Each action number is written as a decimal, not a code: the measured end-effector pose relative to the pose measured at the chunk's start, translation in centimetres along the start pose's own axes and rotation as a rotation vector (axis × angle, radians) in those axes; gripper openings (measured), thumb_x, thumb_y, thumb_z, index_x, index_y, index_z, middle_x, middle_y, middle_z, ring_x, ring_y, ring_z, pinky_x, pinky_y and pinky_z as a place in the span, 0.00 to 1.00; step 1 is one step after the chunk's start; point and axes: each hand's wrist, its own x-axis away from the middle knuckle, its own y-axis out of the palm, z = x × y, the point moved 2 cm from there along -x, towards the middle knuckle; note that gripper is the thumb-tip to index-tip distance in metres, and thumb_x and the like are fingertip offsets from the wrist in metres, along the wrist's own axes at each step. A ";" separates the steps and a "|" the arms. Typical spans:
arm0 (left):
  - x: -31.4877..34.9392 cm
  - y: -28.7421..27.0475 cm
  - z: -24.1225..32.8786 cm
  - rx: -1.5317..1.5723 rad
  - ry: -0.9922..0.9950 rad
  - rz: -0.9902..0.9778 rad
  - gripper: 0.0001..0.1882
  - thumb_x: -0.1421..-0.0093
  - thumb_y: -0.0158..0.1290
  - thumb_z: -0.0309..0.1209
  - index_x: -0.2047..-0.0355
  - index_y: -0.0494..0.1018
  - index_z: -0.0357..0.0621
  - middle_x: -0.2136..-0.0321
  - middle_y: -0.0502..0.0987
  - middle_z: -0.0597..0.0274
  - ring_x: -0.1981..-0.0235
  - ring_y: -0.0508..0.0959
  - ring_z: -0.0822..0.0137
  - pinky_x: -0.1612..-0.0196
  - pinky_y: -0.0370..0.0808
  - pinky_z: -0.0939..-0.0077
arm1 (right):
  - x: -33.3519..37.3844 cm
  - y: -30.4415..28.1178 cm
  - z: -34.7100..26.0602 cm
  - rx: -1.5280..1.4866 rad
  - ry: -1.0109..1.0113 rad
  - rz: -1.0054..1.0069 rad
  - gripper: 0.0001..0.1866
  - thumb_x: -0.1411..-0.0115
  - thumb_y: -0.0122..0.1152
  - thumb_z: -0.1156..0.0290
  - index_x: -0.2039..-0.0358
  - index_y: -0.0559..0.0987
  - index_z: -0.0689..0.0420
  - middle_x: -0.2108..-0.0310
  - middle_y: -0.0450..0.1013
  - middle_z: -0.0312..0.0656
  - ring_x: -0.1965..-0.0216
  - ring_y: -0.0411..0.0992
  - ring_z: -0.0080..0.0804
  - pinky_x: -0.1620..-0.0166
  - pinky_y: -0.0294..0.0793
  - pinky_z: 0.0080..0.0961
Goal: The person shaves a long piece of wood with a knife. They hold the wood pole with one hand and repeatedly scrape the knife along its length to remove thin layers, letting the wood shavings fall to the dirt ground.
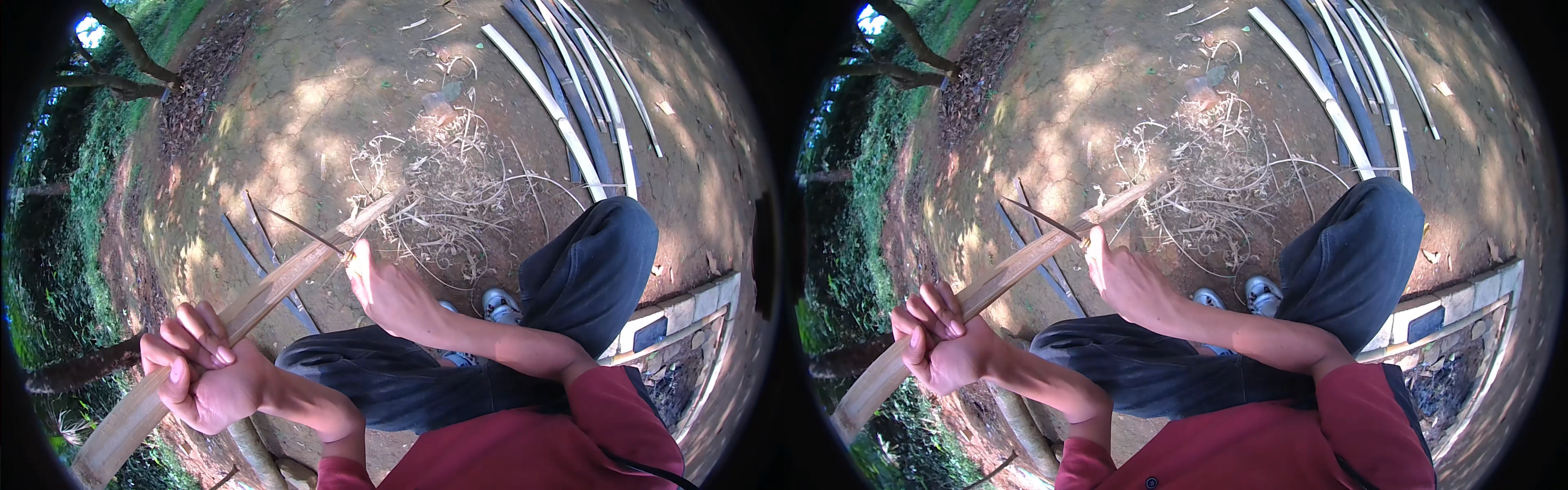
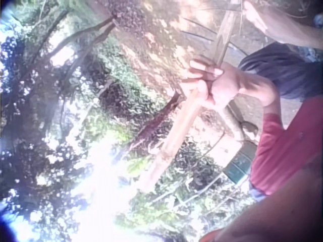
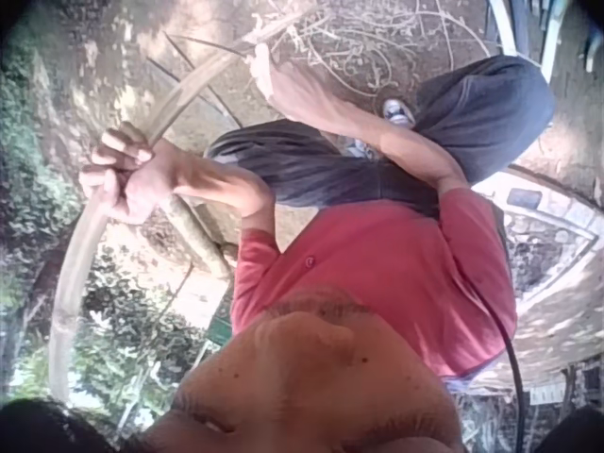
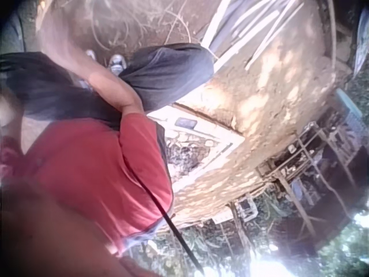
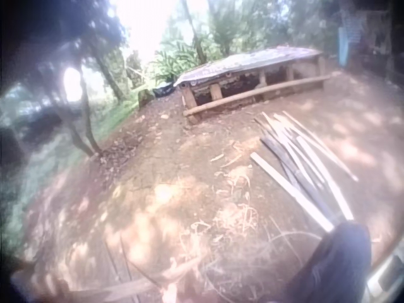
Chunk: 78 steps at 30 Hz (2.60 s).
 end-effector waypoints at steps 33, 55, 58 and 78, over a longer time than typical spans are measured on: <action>-0.3 0.3 0.0 -0.031 0.020 0.020 0.13 0.52 0.47 0.26 0.86 0.55 0.47 0.93 0.54 0.64 0.90 0.56 0.72 0.85 0.50 0.80 | -0.9 -0.2 1.4 0.127 0.037 -0.026 0.15 0.37 0.44 0.73 0.55 0.63 0.72 0.83 0.71 0.57 0.77 0.75 0.53 0.72 0.75 0.45; -0.5 -1.0 -0.2 -0.067 0.060 0.133 0.13 0.55 0.45 0.26 0.88 0.52 0.49 0.92 0.52 0.65 0.90 0.53 0.73 0.87 0.50 0.82 | -0.7 1.3 2.4 0.240 -0.006 0.040 0.12 0.39 0.46 0.74 0.59 0.60 0.68 0.85 0.70 0.56 0.80 0.73 0.54 0.76 0.73 0.43; -0.2 -0.6 0.0 -0.055 0.033 0.135 0.13 0.56 0.45 0.26 0.88 0.51 0.49 0.92 0.51 0.65 0.90 0.53 0.72 0.87 0.50 0.82 | -0.4 0.9 1.7 0.236 -0.081 0.036 0.13 0.39 0.47 0.75 0.57 0.60 0.69 0.85 0.69 0.58 0.82 0.73 0.52 0.78 0.74 0.41; -1.1 -2.9 0.0 -0.017 0.064 0.120 0.12 0.53 0.45 0.26 0.86 0.52 0.48 0.92 0.51 0.65 0.90 0.53 0.73 0.88 0.50 0.83 | -0.6 0.8 2.2 0.147 -0.038 0.096 0.14 0.36 0.48 0.69 0.55 0.61 0.63 0.83 0.71 0.56 0.79 0.71 0.59 0.75 0.68 0.50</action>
